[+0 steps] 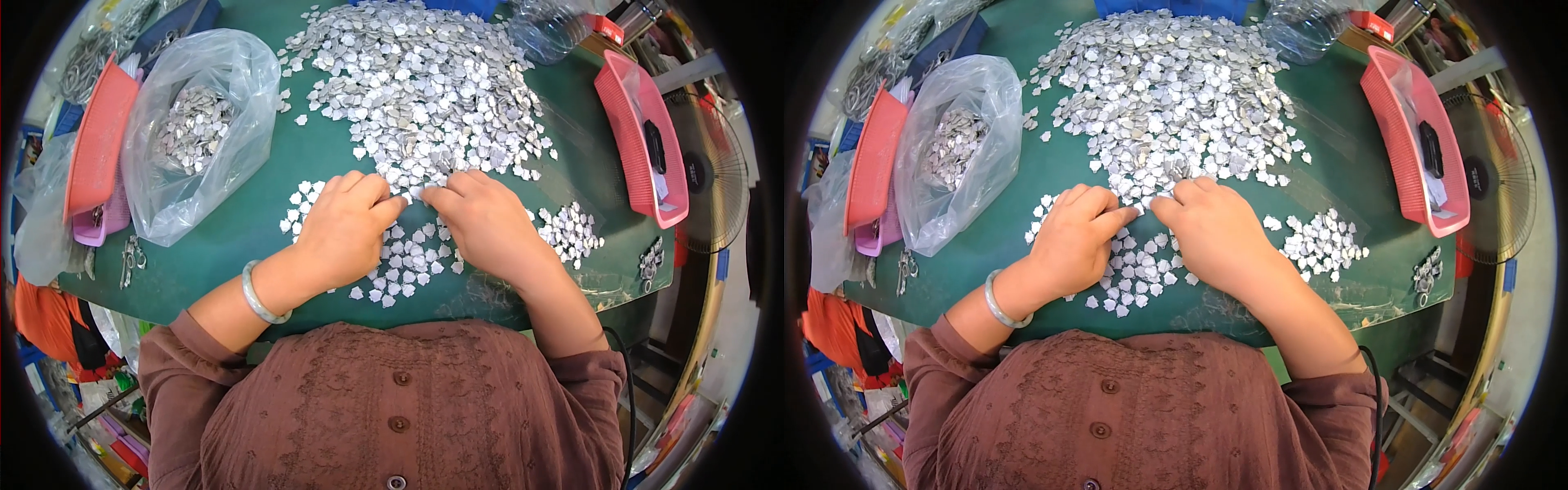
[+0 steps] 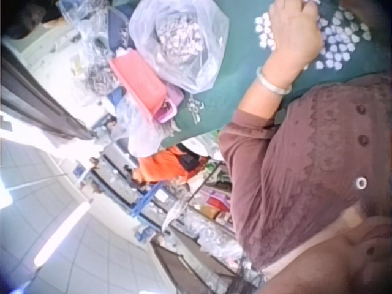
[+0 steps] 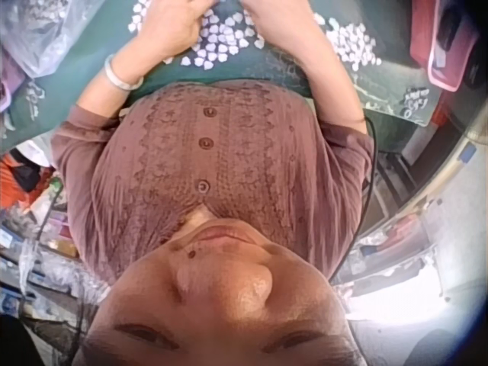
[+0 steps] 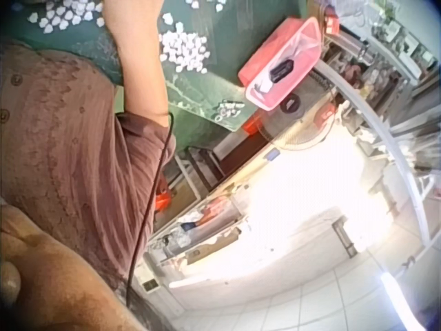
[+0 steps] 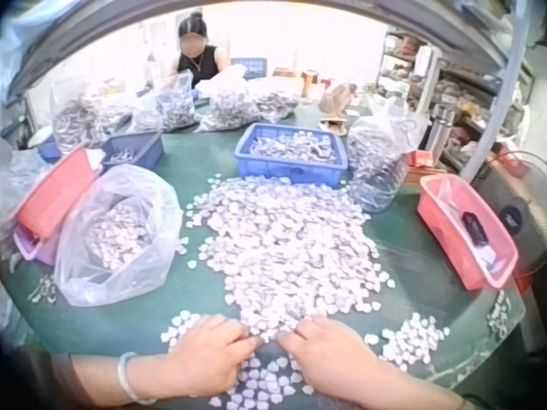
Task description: The person sorts small white flower-shaped metal parts by hand on a green workbench, sliding them into groups and then placing them into a pink plastic tray.
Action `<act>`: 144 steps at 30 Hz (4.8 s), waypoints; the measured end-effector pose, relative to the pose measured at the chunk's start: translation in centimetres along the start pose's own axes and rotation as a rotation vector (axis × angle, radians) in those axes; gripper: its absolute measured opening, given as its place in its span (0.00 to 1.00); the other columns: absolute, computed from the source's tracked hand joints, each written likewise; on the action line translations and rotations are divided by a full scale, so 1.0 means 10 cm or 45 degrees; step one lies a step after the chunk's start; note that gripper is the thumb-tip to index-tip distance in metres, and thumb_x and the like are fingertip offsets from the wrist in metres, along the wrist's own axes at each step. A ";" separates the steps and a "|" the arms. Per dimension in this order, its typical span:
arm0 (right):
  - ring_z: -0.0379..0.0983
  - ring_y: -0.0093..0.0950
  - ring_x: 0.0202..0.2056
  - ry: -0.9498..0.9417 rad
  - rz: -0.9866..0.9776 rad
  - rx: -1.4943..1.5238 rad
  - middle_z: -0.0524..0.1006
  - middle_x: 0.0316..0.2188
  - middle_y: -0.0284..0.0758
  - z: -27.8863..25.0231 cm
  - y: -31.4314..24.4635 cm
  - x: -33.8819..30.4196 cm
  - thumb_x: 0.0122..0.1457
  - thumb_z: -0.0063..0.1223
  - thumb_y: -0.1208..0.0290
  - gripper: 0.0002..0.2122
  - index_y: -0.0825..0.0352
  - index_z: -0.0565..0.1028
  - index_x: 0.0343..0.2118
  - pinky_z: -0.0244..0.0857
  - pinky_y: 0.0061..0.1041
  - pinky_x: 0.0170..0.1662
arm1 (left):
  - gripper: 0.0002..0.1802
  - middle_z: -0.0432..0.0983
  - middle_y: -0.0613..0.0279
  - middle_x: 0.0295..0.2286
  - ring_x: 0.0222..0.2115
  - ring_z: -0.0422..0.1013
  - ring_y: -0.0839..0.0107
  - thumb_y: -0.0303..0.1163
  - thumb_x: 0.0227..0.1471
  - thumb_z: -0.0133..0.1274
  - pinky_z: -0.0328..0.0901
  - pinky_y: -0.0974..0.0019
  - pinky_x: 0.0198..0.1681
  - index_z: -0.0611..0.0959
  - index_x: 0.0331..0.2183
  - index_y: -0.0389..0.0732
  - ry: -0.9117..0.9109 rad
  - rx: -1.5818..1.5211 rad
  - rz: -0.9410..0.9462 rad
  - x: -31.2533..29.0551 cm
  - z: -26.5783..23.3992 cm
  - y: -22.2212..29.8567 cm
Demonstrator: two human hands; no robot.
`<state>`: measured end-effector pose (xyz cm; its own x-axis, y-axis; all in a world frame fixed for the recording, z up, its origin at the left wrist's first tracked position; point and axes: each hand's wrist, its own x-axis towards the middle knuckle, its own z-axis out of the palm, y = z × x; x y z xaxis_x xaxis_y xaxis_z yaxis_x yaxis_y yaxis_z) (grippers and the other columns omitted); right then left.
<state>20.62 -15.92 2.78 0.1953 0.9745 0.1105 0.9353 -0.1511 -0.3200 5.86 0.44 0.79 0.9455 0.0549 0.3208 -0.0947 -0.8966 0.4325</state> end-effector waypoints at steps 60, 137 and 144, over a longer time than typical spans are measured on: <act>0.70 0.41 0.36 0.006 0.094 0.201 0.72 0.32 0.40 -0.09 -0.02 -0.19 0.52 0.52 0.82 0.13 0.69 0.76 0.42 0.66 0.36 0.40 | 0.13 0.70 0.60 0.29 0.30 0.66 0.60 0.15 0.37 0.50 0.62 0.61 0.35 0.82 0.30 0.37 0.069 -0.076 0.045 -0.15 -0.09 -0.03; 0.71 0.36 0.34 0.243 -0.061 0.147 0.71 0.28 0.35 0.27 -0.22 0.40 0.49 0.58 0.75 0.03 0.66 0.77 0.27 0.67 0.34 0.36 | 0.14 0.72 0.58 0.31 0.33 0.68 0.57 0.17 0.37 0.57 0.64 0.60 0.38 0.81 0.32 0.38 0.160 -0.173 -0.112 -0.04 -0.14 -0.33; 0.71 0.39 0.33 0.179 0.024 0.239 0.70 0.27 0.37 0.20 -0.20 0.46 0.48 0.59 0.75 0.04 0.67 0.75 0.24 0.66 0.37 0.36 | 0.15 0.72 0.59 0.31 0.33 0.68 0.58 0.16 0.38 0.56 0.64 0.60 0.38 0.81 0.33 0.38 0.184 -0.173 -0.124 -0.03 -0.13 -0.37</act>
<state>19.03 -10.84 2.01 0.2634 0.9372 0.2287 0.8624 -0.1226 -0.4912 5.48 4.26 0.19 0.8989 0.2095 0.3849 -0.0551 -0.8172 0.5737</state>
